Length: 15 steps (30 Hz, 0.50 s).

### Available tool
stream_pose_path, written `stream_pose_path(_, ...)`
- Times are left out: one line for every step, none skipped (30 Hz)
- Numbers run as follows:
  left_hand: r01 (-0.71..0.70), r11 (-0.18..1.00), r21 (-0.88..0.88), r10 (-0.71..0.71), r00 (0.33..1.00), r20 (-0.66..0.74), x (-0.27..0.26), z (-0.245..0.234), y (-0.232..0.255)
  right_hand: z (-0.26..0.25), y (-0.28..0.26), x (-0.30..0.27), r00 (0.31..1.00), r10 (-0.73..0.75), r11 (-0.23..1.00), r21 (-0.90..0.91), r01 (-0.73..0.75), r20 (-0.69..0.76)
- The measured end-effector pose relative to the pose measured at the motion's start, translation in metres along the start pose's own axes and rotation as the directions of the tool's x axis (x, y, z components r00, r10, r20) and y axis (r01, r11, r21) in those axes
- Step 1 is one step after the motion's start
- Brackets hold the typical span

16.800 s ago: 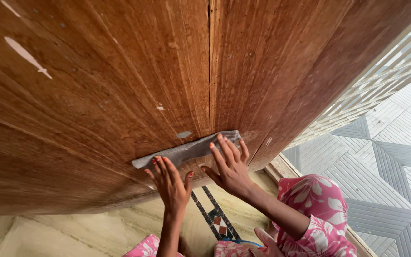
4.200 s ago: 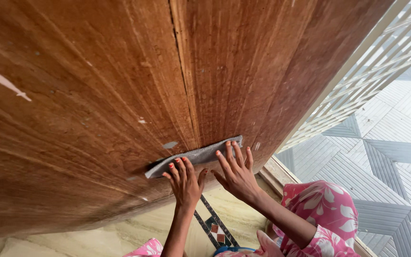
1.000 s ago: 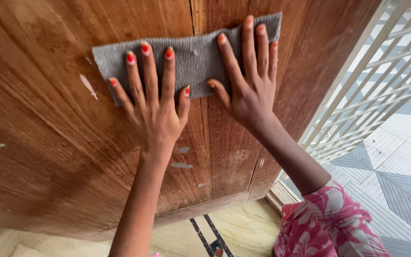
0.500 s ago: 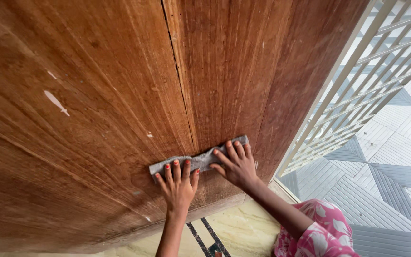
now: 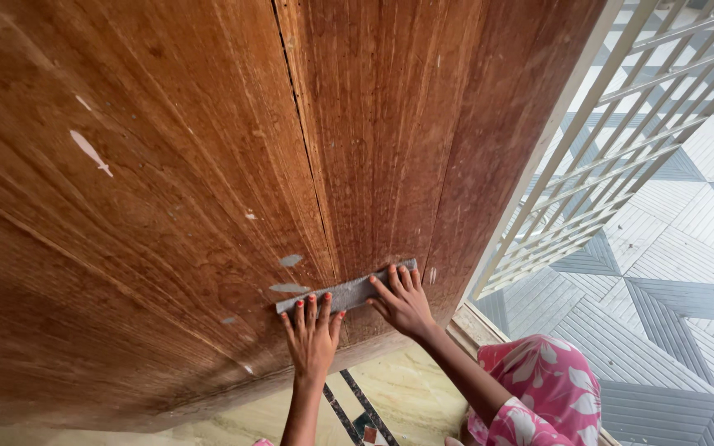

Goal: The person sands a wooden door by hand using a piece of sandpaper, moving it back and forth across different sections of the wood surface.

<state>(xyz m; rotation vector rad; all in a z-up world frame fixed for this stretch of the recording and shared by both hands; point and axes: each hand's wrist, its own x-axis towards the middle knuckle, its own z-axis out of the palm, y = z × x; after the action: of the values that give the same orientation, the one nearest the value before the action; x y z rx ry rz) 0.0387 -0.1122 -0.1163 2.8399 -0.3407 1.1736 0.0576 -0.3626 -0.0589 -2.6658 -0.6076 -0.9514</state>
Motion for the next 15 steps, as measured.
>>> stream_pose_path(0.000,1.000,0.000,0.000,1.000,0.000,0.014,-0.008,-0.002,-0.008,0.000,0.010,0.999,-0.004,1.000,-0.008,0.004,-0.034)
stream_pose_path(0.032,0.999,-0.008,-0.032,0.999,0.012,0.032,-0.016,-0.004,-0.021,0.001,0.024,0.998,-0.004,1.000,-0.011,0.003,-0.060)
stream_pose_path(0.063,0.998,-0.015,-0.063,0.998,0.025,0.054,-0.027,-0.006,-0.035,0.001,0.041,0.996,-0.004,1.000,-0.014,0.003,-0.086)
stream_pose_path(0.020,1.000,-0.020,-0.021,0.998,-0.053,0.079,-0.040,-0.011,-0.051,0.001,0.060,0.994,-0.008,0.999,-0.038,0.003,-0.109)
stream_pose_path(-0.023,1.000,-0.021,0.020,0.991,-0.131,0.105,-0.057,-0.014,-0.069,0.002,0.081,0.991,-0.012,0.998,-0.062,0.004,-0.132)
stream_pose_path(-0.013,1.000,0.000,0.013,0.990,-0.142,0.128,-0.077,-0.015,-0.090,0.004,0.103,0.983,-0.052,0.994,-0.105,0.034,-0.176)
stream_pose_path(-0.004,1.000,0.021,0.007,0.988,-0.152,0.151,-0.101,-0.015,-0.112,0.006,0.124,0.971,-0.095,0.987,-0.149,0.063,-0.218)
stream_pose_path(-0.003,0.999,0.036,0.008,0.988,-0.153,0.175,-0.126,-0.014,-0.134,0.005,0.144,0.973,-0.079,0.987,-0.154,0.046,-0.218)
stream_pose_path(-0.001,0.999,0.051,0.009,0.988,-0.153,0.200,-0.154,-0.013,-0.156,0.003,0.164,0.974,-0.064,0.987,-0.158,0.030,-0.218)
stream_pose_path(-0.006,0.998,0.056,0.015,0.986,-0.166,0.227,-0.181,-0.010,-0.177,0.002,0.186,0.970,-0.056,0.985,-0.174,0.014,-0.238)
stream_pose_path(-0.010,0.998,0.060,0.021,0.984,-0.179,0.252,-0.210,-0.008,-0.198,0.000,0.207,0.965,-0.048,0.982,-0.189,-0.002,-0.258)
stream_pose_path(0.023,0.999,0.026,-0.021,0.996,-0.091,0.274,-0.240,-0.004,-0.219,-0.002,0.225,0.961,-0.046,0.979,-0.203,-0.011,-0.274)
stream_pose_path(0.060,0.998,-0.005,-0.060,0.998,-0.001,0.294,-0.268,0.001,-0.239,-0.004,0.240,0.956,-0.044,0.976,-0.217,-0.021,-0.291)
stream_pose_path(0.055,0.998,-0.001,-0.055,0.998,0.001,0.310,-0.295,0.004,-0.258,-0.006,0.253,0.956,-0.044,0.976,-0.215,-0.021,-0.290)
stream_pose_path(0.049,0.999,0.004,-0.049,0.999,0.003,0.324,-0.319,0.006,-0.274,-0.007,0.264,0.935,-0.080,0.972,-0.234,-0.003,-0.345)
